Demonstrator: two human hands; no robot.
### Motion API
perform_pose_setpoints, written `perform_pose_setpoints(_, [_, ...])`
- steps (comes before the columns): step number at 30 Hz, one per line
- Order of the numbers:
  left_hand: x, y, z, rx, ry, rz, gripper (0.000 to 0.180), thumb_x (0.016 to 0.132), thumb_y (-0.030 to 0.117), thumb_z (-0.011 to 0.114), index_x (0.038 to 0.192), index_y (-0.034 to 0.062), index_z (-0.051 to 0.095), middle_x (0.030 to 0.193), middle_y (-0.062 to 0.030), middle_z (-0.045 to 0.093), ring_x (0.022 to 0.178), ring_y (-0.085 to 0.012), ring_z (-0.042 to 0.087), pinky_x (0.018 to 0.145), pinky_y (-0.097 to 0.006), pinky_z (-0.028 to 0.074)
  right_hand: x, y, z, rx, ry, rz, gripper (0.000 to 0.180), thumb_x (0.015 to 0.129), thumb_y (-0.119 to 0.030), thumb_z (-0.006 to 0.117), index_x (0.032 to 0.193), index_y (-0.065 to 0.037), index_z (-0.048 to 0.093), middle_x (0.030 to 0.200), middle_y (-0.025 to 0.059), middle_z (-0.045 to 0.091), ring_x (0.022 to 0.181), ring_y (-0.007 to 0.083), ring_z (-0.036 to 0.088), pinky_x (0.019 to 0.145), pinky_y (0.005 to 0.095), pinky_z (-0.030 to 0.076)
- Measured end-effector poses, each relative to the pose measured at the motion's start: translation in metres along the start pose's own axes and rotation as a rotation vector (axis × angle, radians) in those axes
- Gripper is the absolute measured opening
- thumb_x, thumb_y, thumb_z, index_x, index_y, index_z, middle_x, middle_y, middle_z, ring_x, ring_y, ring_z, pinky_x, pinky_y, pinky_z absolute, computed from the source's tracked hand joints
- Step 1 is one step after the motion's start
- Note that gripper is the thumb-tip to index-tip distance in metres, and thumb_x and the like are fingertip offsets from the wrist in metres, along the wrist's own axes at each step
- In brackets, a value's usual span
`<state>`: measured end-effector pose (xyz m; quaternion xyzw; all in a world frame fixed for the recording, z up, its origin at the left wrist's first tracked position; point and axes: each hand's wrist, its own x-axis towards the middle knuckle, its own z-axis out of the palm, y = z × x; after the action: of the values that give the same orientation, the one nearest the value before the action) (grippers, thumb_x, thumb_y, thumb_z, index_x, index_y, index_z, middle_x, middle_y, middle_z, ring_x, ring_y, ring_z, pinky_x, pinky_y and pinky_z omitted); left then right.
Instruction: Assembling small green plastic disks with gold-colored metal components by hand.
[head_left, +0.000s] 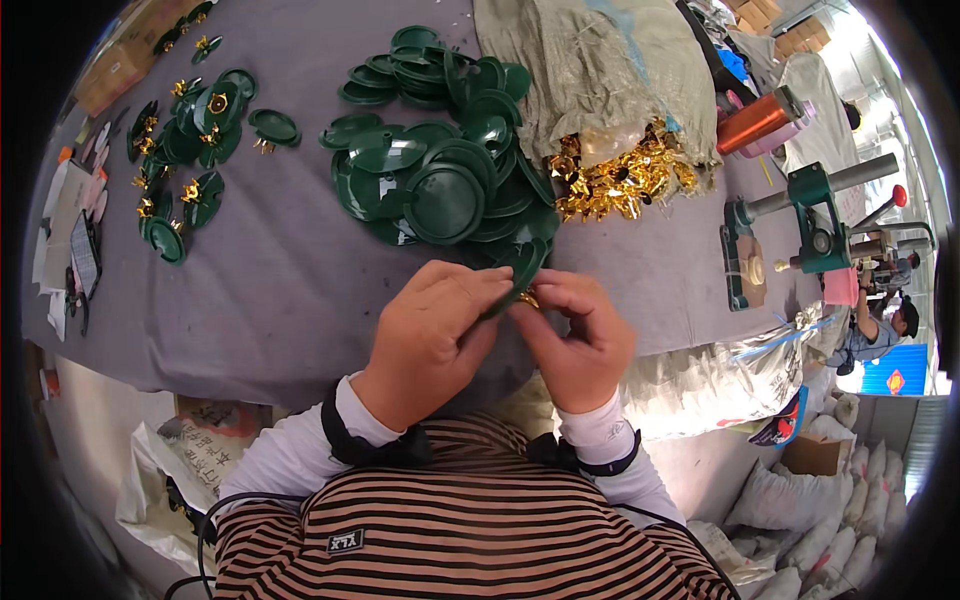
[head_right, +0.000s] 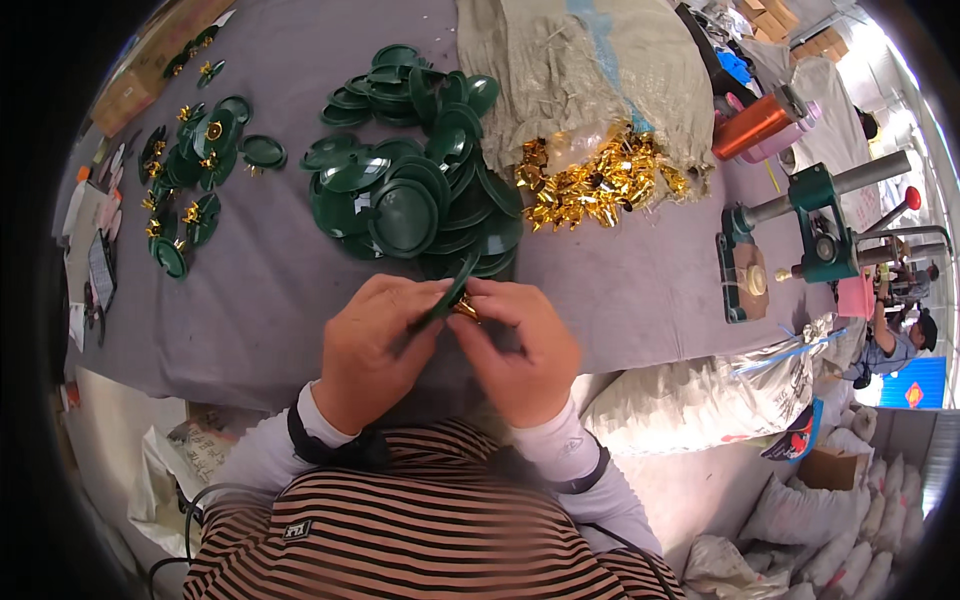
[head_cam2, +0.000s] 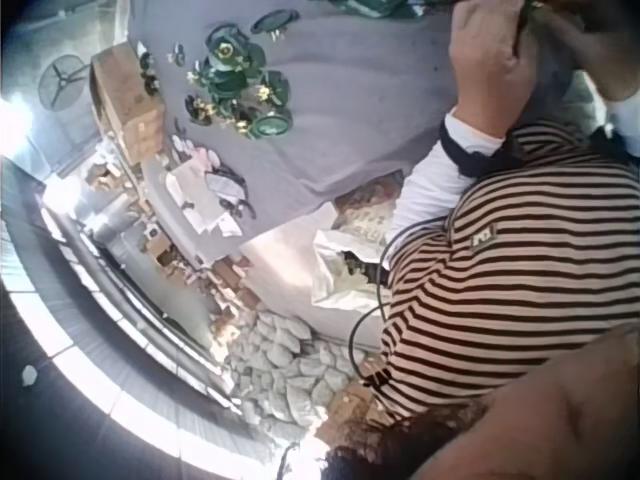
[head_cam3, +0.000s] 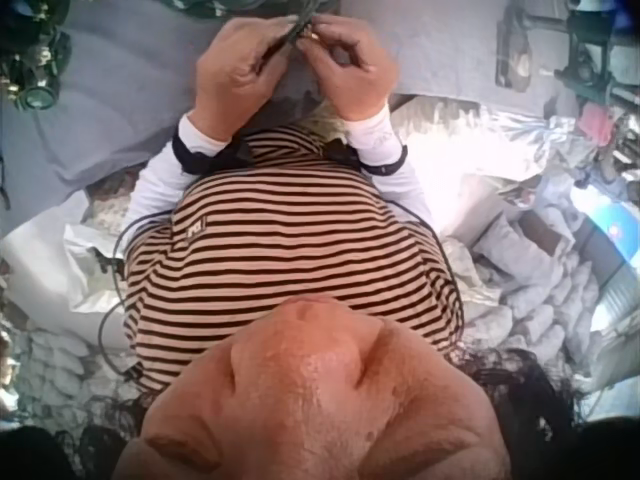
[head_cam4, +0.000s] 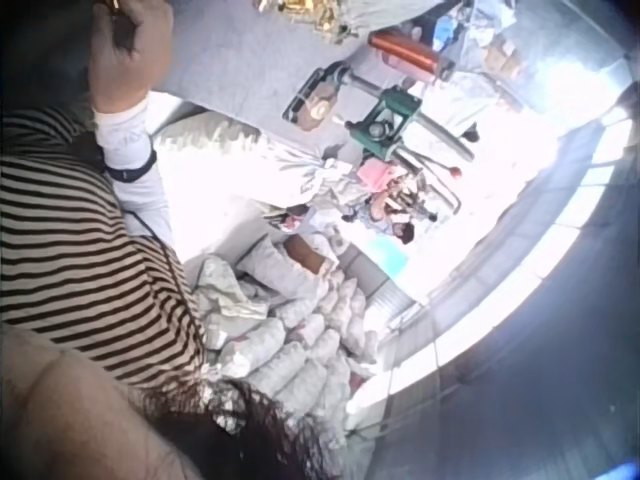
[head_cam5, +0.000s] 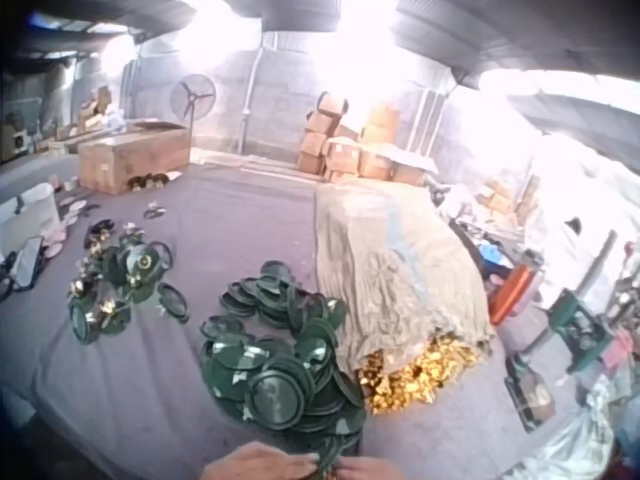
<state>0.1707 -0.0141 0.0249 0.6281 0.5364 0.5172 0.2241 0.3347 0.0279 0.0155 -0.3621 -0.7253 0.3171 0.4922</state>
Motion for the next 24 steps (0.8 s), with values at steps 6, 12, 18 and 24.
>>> perform_pose_setpoints(6, [-0.005,-0.016,-0.008,0.097,-0.046,0.236,0.038,0.067,-0.006,0.07,0.104,0.0029,0.066,0.108,-0.0107,0.069,0.086,-0.0307,0.064,0.076,-0.036,0.053,0.003,0.002,0.004,0.836,0.004,0.704,0.032,0.079,0.005,0.074,0.105,0.002,0.055,0.098,0.0121,0.067,0.09,0.0159,0.066,0.08,0.029,0.056])
perform_pose_setpoints(12, [0.008,-0.029,-0.067,0.233,0.164,-0.147,0.023,0.082,0.004,0.069,0.105,0.0017,0.066,0.094,-0.011,0.07,0.081,-0.0211,0.065,0.074,-0.029,0.052,0.03,0.011,-0.008,0.274,-0.118,0.472,0.026,0.079,-0.001,0.074,0.103,-0.003,0.064,0.095,0.0053,0.068,0.08,0.0111,0.064,0.072,0.0261,0.053])
perform_pose_setpoints(18, [0.061,-0.069,-0.173,0.587,0.589,-0.144,0.035,0.086,0.013,0.07,0.119,0.0048,0.063,0.108,-0.0093,0.067,0.086,-0.0189,0.062,0.074,-0.028,0.049,0.097,0.073,-0.027,-0.401,0.056,-0.099,0.022,0.078,-0.005,0.07,0.099,-0.007,0.069,0.092,0.0077,0.068,0.079,0.0223,0.063,0.071,0.0296,0.049])
perform_pose_setpoints(24, [0.042,-0.045,-0.076,0.458,0.138,0.089,0.037,0.076,0.01,0.074,0.112,0.0088,0.064,0.111,-0.0089,0.065,0.101,-0.0291,0.06,0.088,-0.037,0.048,0.117,0.097,-0.017,-0.768,-0.181,-0.311,0.023,0.072,-0.007,0.069,0.095,-0.009,0.069,0.098,0.0048,0.069,0.085,0.0284,0.058,0.078,0.0357,0.048])
